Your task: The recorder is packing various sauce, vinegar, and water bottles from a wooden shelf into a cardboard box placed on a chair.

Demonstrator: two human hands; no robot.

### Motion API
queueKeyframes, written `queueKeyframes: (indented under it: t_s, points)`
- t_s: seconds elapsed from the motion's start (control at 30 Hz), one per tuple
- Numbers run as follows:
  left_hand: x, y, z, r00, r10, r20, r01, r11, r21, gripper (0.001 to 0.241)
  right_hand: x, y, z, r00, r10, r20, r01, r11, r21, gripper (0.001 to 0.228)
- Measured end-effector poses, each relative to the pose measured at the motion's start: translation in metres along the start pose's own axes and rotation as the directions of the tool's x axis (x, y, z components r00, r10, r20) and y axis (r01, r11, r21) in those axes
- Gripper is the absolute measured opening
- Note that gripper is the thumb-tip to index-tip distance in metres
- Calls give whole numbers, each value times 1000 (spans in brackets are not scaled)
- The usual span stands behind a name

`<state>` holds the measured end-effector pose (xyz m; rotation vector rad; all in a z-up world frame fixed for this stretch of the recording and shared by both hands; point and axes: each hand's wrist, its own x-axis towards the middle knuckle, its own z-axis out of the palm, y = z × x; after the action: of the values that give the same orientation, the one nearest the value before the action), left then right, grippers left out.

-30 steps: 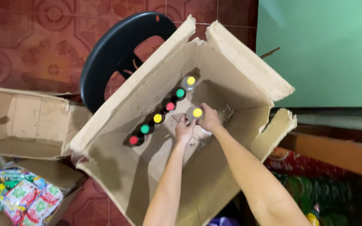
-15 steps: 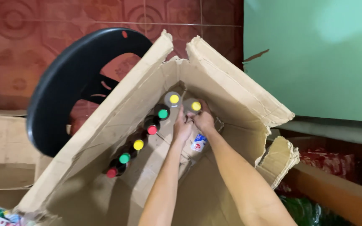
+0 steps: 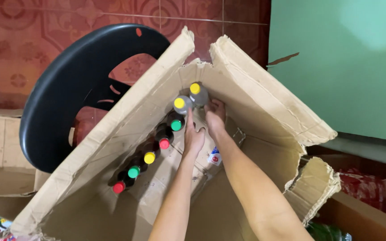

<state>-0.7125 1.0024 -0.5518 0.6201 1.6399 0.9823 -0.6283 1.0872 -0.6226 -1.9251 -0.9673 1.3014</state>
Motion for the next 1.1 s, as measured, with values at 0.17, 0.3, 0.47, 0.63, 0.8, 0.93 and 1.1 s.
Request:
queueKeyframes:
  t_s: [0.17,0.3,0.47,0.63,0.8,0.93,1.1]
  points:
    - [5,-19,-5,1000,4,-16,-3,996,85,87,8,-6,13,983,-75,168,70,997,32,76]
    - [-2,-44,-3,999,-48,-15,50,992,120,76,0,-10,20,987,-46,154,43,999,17,79]
    - [-26,-16,-1,989,112,-97,-92,976,195,48,-13,-29,28,995,67,71,-70,997,38,79]
    - [-36,70,-27,849,495,-187,-381,818,431,54,-10,-3,16,992,68,104,-85,983,164,71]
    - [0,41,-37,880,467,-85,-319,715,622,71,-9,22,1,976,-46,211,-66,868,492,58]
    - [9,16,-37,915,403,-8,-307,710,634,66,-12,21,0,975,-28,220,-77,888,453,55]
    - [7,10,-41,896,444,23,-370,717,591,67,3,36,5,970,-54,235,-40,924,381,60]
